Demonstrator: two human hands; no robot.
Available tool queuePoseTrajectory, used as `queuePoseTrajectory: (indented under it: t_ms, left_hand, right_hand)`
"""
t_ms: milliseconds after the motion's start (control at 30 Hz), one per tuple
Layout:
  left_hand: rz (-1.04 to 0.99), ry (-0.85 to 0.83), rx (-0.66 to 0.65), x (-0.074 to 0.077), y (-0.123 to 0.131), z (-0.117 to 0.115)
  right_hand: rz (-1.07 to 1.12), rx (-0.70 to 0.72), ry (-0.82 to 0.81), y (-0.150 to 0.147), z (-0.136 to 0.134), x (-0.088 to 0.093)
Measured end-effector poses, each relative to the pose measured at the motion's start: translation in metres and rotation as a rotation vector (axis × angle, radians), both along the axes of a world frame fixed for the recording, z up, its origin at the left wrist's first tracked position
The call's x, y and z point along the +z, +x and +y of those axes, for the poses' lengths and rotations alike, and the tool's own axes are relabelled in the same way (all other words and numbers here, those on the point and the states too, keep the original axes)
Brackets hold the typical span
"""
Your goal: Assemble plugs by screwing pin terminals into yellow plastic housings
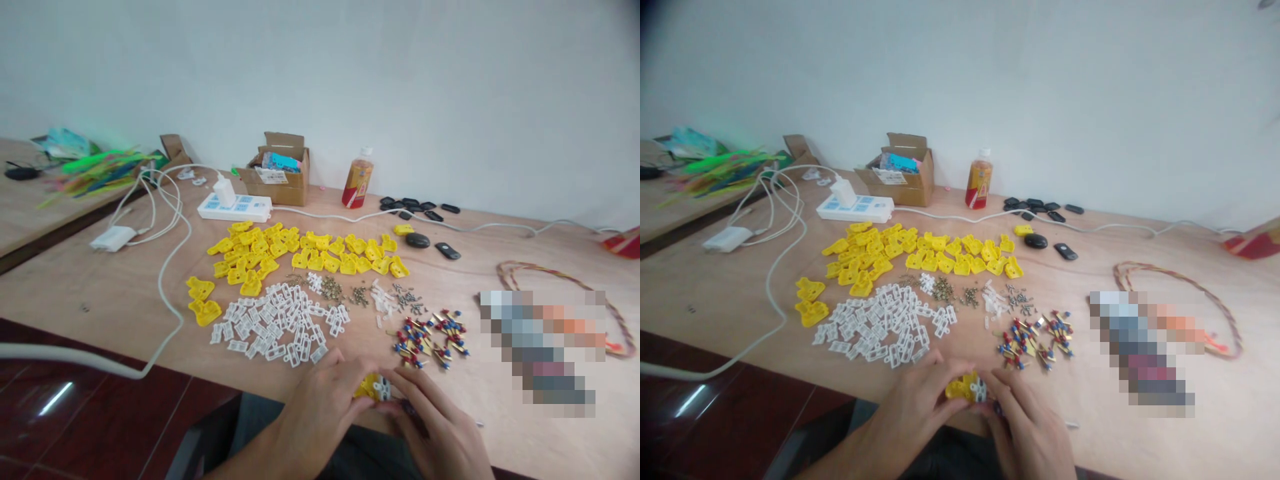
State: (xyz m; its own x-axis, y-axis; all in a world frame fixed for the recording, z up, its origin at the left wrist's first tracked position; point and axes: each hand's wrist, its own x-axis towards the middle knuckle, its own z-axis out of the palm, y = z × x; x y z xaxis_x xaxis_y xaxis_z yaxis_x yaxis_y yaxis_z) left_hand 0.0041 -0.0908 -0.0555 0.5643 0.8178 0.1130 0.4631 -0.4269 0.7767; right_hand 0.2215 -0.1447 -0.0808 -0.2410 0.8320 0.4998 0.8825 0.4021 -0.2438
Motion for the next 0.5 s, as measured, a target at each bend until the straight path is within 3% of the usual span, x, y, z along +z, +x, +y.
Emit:
queuePoseTrajectory:
  t_ms: [233,333,400,500]
  left_hand:
    - [0.045,0.111,-0.019,0.006,0.003,-0.001]
    - [0.075,0.228,-0.065,0.020,-0.004,0.003]
    - [0.098,0.354,-0.109,0.037,-0.009,0.019]
    - [0.165,0.493,-0.152,0.067,-0.002,0.070]
  right_hand:
    - [0.043,0.052,0.023,-0.005,0.003,0.021]
    - [0.130,0.015,-0.017,0.008,-0.001,0.029]
    - [0.172,0.007,-0.057,0.022,-0.003,0.031]
    - [0.187,0.035,-0.047,0.038,-0.003,0.025]
